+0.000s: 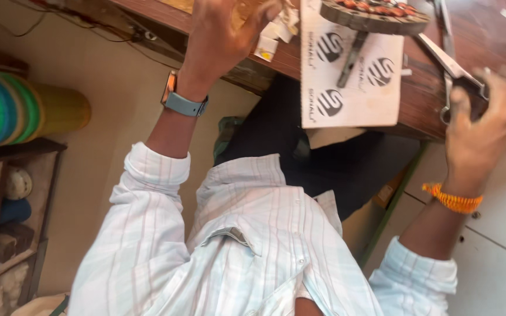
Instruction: The person uses a green screwdriver to adjust a circular stator assembly, then cuts small white insulating strips with scissors and inserts them into the stator slots. The person repeats this process multiple times, handling the stator and tools throughout.
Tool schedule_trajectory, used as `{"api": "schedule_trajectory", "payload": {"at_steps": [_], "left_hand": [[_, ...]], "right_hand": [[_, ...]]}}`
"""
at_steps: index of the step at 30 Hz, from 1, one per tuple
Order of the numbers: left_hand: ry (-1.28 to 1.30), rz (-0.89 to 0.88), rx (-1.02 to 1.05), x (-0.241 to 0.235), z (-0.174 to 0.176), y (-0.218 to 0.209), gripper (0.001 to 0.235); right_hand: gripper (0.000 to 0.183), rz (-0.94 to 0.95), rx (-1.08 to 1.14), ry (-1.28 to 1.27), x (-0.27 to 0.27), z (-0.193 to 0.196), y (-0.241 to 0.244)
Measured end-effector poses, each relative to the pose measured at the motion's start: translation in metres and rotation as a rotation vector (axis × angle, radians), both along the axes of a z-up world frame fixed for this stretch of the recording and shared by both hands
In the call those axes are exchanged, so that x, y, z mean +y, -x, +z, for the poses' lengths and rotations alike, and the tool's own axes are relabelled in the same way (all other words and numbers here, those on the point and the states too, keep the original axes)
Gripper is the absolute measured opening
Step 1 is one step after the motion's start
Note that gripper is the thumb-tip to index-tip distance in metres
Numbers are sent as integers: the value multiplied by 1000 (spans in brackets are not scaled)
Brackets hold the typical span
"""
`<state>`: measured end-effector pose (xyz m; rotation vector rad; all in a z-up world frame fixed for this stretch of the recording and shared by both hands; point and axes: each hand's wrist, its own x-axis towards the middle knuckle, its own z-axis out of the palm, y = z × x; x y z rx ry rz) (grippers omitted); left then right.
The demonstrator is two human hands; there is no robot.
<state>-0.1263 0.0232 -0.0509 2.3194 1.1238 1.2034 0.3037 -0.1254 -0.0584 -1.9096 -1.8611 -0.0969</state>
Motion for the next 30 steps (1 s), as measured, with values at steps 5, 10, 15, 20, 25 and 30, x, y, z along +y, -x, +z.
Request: {"api": "schedule_trajectory", "payload": {"at_steps": [5, 10, 15, 20, 25, 30], "left_hand": [[-31, 24, 93, -24, -10, 11, 25], [-133, 74, 142, -48, -14, 0, 33], [-71, 112, 196, -55, -14, 3, 40], [-64, 251, 171, -38, -18, -22, 28], [5, 225, 165, -13, -21, -39, 25], [269, 75, -106, 6, -23, -34, 16]], "right_hand": [[48, -80, 151, -29, -18, -19, 13], [44, -87, 114, -137, -25, -12, 27], [36, -160, 286, -61, -35, -7, 35], [20, -63, 117, -99, -36, -15, 23], [18, -28, 155, -126, -39, -28, 12], [17, -44, 97, -124, -37, -24, 18]]}}
